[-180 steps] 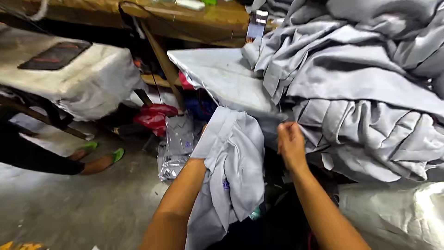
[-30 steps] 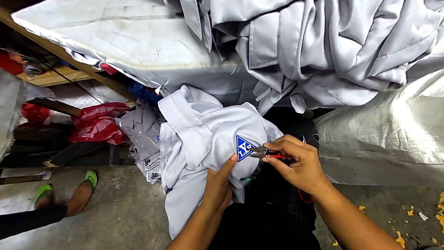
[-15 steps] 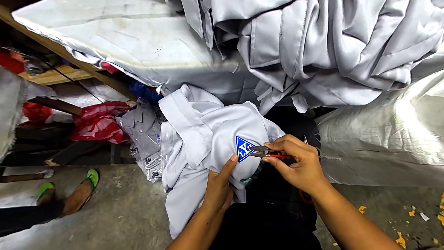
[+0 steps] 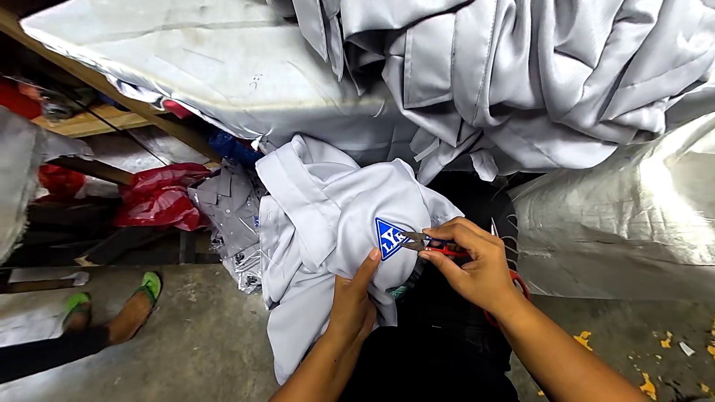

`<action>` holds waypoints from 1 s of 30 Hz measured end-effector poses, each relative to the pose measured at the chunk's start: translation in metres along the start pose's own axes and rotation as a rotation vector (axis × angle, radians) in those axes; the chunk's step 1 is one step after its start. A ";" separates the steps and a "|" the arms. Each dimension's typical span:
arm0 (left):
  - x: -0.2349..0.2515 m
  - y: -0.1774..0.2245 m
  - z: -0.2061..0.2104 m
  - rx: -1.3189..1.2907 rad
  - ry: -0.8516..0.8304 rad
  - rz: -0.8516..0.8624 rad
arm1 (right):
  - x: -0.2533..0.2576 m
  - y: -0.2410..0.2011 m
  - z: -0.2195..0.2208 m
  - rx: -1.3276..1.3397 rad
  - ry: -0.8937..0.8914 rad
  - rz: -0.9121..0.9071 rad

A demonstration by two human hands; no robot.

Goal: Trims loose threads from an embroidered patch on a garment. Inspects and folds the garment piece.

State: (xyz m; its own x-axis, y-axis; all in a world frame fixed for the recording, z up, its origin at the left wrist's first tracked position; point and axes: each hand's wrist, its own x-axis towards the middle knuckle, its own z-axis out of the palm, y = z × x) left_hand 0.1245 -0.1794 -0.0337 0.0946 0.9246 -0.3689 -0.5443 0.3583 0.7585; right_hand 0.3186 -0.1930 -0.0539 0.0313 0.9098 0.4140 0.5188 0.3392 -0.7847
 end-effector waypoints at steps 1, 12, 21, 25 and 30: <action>0.000 -0.001 0.000 -0.002 0.000 0.005 | -0.001 -0.001 0.002 -0.005 0.011 -0.015; -0.003 -0.008 0.000 -0.082 0.013 -0.036 | -0.004 -0.008 0.006 -0.016 0.065 -0.010; -0.001 -0.007 -0.001 -0.011 0.008 0.039 | -0.003 -0.013 -0.006 0.045 -0.034 0.091; -0.002 -0.007 0.000 -0.003 -0.009 0.025 | 0.000 -0.012 -0.005 0.019 -0.056 0.030; -0.002 -0.004 0.001 -0.006 0.003 0.009 | 0.002 -0.011 -0.006 -0.058 -0.062 -0.063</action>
State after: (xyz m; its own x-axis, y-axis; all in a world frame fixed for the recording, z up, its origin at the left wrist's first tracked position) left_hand 0.1270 -0.1823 -0.0359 0.0878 0.9273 -0.3638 -0.5500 0.3496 0.7585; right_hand 0.3179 -0.1960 -0.0419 -0.0547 0.9005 0.4314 0.5671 0.3836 -0.7289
